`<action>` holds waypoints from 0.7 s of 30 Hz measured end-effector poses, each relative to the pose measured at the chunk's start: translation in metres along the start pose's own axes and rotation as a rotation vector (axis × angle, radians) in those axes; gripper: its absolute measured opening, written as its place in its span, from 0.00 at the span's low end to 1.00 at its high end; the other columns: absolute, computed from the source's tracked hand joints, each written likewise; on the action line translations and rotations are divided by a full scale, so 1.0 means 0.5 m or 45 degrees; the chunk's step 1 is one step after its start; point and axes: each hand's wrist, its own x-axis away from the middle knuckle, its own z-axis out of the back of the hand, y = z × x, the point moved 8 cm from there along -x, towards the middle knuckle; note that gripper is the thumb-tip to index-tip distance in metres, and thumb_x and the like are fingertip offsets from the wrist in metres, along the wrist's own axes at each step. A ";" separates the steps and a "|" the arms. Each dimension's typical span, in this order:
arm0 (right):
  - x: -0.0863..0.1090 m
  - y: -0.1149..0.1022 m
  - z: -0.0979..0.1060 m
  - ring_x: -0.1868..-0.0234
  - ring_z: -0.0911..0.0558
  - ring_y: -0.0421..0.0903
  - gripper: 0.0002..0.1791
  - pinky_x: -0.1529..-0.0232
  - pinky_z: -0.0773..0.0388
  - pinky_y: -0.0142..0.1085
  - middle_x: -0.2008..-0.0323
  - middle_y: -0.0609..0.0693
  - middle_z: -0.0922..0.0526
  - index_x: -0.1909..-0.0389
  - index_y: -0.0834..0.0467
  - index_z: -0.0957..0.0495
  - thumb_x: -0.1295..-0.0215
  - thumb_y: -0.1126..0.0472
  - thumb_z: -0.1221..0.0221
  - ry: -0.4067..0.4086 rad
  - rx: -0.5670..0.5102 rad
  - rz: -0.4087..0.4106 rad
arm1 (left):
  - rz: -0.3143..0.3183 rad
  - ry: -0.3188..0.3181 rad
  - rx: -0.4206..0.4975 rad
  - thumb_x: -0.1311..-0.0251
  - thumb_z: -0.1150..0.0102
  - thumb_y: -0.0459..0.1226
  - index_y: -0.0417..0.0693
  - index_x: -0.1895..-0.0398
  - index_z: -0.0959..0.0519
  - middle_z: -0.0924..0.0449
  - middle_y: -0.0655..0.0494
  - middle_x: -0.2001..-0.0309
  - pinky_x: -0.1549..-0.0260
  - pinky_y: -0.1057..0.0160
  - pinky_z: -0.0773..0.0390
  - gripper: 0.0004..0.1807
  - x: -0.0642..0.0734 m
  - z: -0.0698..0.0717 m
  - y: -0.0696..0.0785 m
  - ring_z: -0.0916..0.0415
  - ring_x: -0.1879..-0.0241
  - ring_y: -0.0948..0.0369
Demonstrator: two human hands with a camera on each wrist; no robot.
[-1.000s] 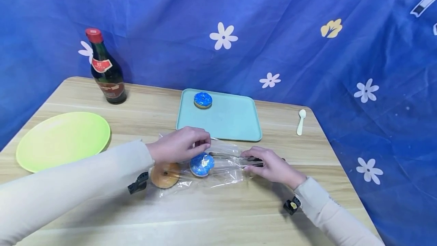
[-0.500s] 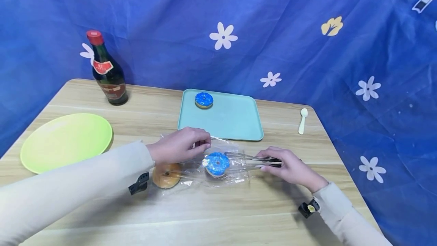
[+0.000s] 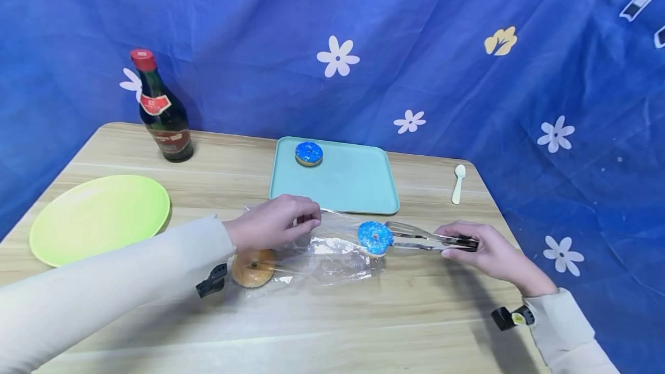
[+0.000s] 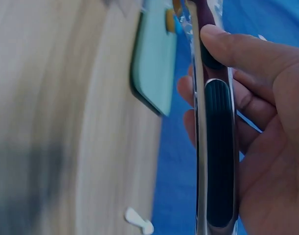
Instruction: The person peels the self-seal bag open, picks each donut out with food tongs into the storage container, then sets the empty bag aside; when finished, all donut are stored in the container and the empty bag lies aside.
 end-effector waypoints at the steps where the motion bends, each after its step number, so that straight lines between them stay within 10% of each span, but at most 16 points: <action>1: 0.002 0.003 0.009 0.47 0.16 0.31 0.18 0.45 0.24 0.18 0.51 0.50 0.09 0.47 0.55 0.14 0.38 0.66 0.27 0.009 0.002 -0.004 | -0.007 0.001 0.004 0.24 0.42 0.37 0.51 0.62 0.17 0.23 0.66 0.70 0.67 0.68 0.23 0.07 0.000 0.000 0.001 0.29 0.70 0.69; 9: -0.021 0.064 0.037 0.62 0.19 0.29 0.18 0.63 0.21 0.25 0.51 0.59 0.11 0.44 0.61 0.15 0.34 0.65 0.30 0.119 -0.029 -0.224 | 0.001 -0.009 -0.003 0.25 0.42 0.37 0.50 0.63 0.17 0.22 0.66 0.69 0.65 0.67 0.23 0.07 0.002 -0.005 0.004 0.29 0.69 0.69; 21: -0.166 0.130 -0.023 0.56 0.17 0.44 0.19 0.53 0.23 0.29 0.53 0.65 0.12 0.44 0.68 0.18 0.32 0.63 0.31 0.336 -0.015 -0.379 | 0.030 -0.010 -0.021 0.24 0.42 0.38 0.51 0.61 0.16 0.22 0.67 0.69 0.66 0.68 0.23 0.07 0.005 -0.008 0.001 0.28 0.69 0.69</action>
